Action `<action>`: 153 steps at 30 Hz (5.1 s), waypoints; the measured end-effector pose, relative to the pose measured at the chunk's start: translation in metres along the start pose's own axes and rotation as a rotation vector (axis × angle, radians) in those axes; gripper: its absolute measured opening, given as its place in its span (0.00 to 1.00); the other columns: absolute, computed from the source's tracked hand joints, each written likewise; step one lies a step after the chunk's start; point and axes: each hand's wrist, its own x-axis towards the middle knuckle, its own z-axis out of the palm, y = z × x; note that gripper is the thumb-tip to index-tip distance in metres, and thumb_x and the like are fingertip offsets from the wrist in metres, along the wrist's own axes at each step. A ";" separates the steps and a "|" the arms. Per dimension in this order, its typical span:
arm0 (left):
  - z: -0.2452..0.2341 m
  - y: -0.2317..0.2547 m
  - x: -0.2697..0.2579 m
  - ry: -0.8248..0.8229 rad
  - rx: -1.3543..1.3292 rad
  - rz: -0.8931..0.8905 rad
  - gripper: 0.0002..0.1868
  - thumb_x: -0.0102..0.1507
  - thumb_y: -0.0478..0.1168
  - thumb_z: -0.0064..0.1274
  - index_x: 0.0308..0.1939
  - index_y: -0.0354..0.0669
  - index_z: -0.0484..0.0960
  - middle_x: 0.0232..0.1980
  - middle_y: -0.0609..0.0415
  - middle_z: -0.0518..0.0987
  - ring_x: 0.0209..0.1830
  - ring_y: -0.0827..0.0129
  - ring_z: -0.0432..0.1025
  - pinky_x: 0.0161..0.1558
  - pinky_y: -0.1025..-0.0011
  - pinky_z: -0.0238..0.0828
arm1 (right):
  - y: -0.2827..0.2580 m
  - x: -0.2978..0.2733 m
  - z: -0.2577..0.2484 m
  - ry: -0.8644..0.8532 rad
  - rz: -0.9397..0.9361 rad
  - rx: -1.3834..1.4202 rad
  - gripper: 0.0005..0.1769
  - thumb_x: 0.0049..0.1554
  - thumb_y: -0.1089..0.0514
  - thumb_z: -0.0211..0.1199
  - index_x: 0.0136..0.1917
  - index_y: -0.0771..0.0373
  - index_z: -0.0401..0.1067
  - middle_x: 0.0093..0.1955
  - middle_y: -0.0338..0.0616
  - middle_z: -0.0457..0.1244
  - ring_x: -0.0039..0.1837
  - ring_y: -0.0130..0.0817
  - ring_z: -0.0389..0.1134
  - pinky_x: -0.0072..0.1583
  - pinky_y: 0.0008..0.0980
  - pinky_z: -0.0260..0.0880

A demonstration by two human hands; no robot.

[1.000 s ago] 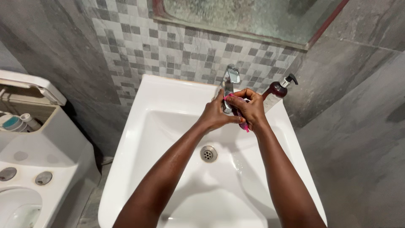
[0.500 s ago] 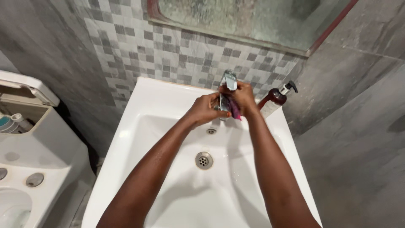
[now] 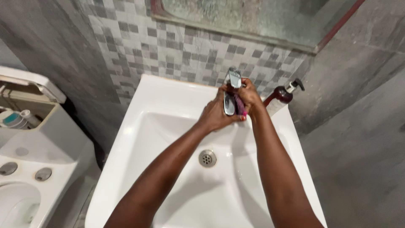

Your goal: The person cleans a bathroom sink and faucet by applying soap from a bottle onto a sponge and scrubbing the surfaces of the faucet and the sink's rim.

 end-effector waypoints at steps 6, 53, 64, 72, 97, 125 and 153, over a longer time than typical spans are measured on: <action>-0.011 0.001 0.001 -0.074 0.080 -0.036 0.83 0.42 0.71 0.69 0.79 0.25 0.34 0.59 0.31 0.79 0.57 0.47 0.78 0.59 0.63 0.76 | 0.025 0.003 -0.035 -0.195 0.114 0.317 0.12 0.55 0.65 0.66 0.53 0.67 0.71 0.45 0.48 0.70 0.41 0.35 0.74 0.44 0.35 0.82; -0.017 -0.051 0.077 0.071 -1.210 -0.473 0.04 0.60 0.31 0.60 0.36 0.31 0.85 0.32 0.51 0.82 0.22 0.73 0.72 0.22 0.76 0.69 | -0.019 -0.062 0.047 0.416 -0.414 -0.855 0.20 0.51 0.52 0.76 0.50 0.66 0.76 0.42 0.51 0.71 0.41 0.34 0.73 0.43 0.34 0.73; -0.015 -0.046 0.093 0.116 -1.088 -0.529 0.03 0.58 0.26 0.62 0.35 0.27 0.84 0.30 0.46 0.83 0.19 0.72 0.73 0.19 0.77 0.71 | 0.035 -0.006 -0.001 0.335 -0.239 -0.113 0.10 0.53 0.59 0.69 0.41 0.66 0.71 0.38 0.45 0.68 0.38 0.32 0.71 0.40 0.30 0.75; -0.020 -0.067 0.107 0.093 -1.131 -0.514 0.04 0.57 0.28 0.65 0.34 0.28 0.86 0.32 0.46 0.84 0.19 0.73 0.72 0.20 0.77 0.69 | -0.007 -0.056 0.042 0.338 -0.388 -0.471 0.13 0.52 0.57 0.72 0.47 0.61 0.74 0.44 0.41 0.71 0.43 0.27 0.72 0.43 0.27 0.72; -0.016 -0.031 0.085 0.364 -0.566 -0.070 0.04 0.52 0.25 0.64 0.31 0.32 0.86 0.30 0.48 0.86 0.25 0.73 0.79 0.26 0.76 0.74 | 0.030 -0.012 -0.010 0.236 -0.243 0.079 0.06 0.51 0.67 0.66 0.41 0.66 0.70 0.38 0.43 0.66 0.38 0.29 0.68 0.41 0.29 0.73; -0.037 -0.047 0.082 0.317 -0.385 0.094 0.07 0.56 0.32 0.68 0.35 0.34 0.86 0.33 0.51 0.87 0.31 0.73 0.81 0.35 0.75 0.78 | -0.002 -0.014 0.008 0.107 -0.434 -0.261 0.30 0.47 0.63 0.78 0.56 0.62 0.63 0.50 0.43 0.66 0.49 0.27 0.70 0.50 0.28 0.77; -0.038 -0.030 0.075 0.076 -0.722 -0.170 0.06 0.55 0.27 0.67 0.31 0.29 0.83 0.29 0.43 0.84 0.21 0.72 0.77 0.21 0.76 0.74 | 0.019 -0.023 -0.019 -0.100 0.107 0.382 0.23 0.52 0.69 0.65 0.61 0.71 0.68 0.53 0.56 0.68 0.50 0.40 0.75 0.52 0.33 0.83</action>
